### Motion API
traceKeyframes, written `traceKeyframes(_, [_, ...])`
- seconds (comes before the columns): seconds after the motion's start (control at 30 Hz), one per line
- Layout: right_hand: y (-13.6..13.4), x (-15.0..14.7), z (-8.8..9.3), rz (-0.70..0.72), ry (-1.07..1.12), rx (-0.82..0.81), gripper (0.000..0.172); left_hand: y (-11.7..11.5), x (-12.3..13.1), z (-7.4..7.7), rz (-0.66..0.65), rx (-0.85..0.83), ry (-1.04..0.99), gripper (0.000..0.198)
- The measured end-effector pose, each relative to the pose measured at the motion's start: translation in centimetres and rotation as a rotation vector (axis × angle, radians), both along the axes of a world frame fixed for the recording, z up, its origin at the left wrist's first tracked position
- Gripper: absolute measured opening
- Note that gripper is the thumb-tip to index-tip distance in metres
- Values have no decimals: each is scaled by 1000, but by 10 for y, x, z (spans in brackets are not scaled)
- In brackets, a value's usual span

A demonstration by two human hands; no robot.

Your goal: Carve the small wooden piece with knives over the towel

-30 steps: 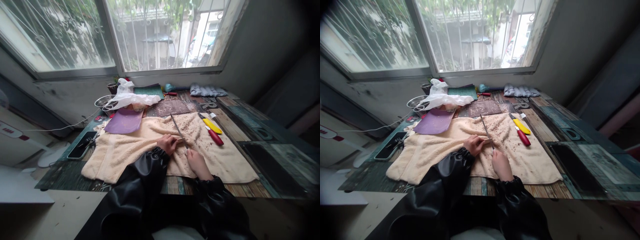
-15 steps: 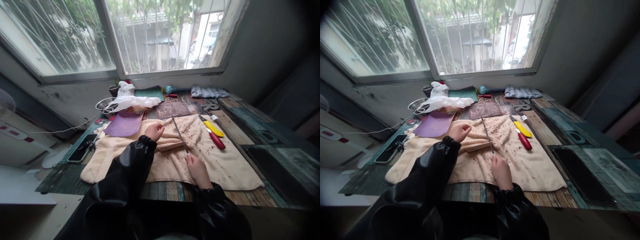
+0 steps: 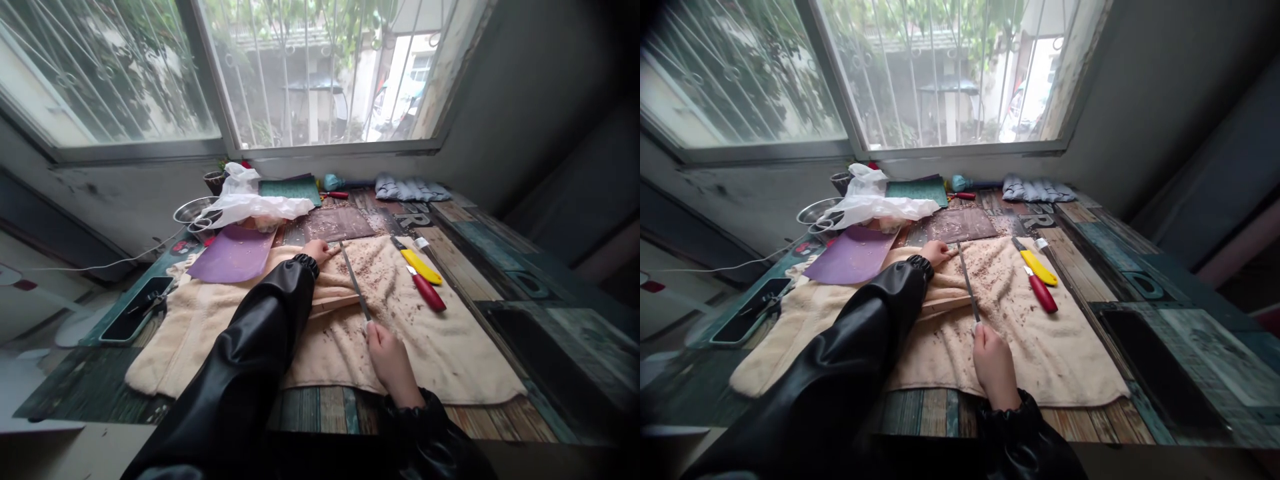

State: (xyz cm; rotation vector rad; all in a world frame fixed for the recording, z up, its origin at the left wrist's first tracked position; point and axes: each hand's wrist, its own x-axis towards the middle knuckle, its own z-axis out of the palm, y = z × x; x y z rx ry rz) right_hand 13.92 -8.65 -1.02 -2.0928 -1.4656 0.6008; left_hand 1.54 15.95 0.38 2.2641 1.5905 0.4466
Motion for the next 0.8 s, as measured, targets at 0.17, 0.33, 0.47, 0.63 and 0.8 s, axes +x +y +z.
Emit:
traceKeyframes(0.17, [0,-1,-1,-2,-34,-3,40,18,11,-2,150,96,-71,27])
traceKeyframes(0.33, [1,-1,-3,-3,-62,-22,40,24,16,-8,134,91,-108,23])
traceKeyframes(0.47, [1,-1,-4,2,-64,-25,40,14,8,-2,64,142,-130,34])
traceKeyframes(0.63, [1,0,-4,11,-66,-30,42,-14,-23,25,-88,24,-28,37])
traceKeyframes(0.8, [1,0,-2,16,-65,-19,43,-62,-60,19,-172,34,172,49])
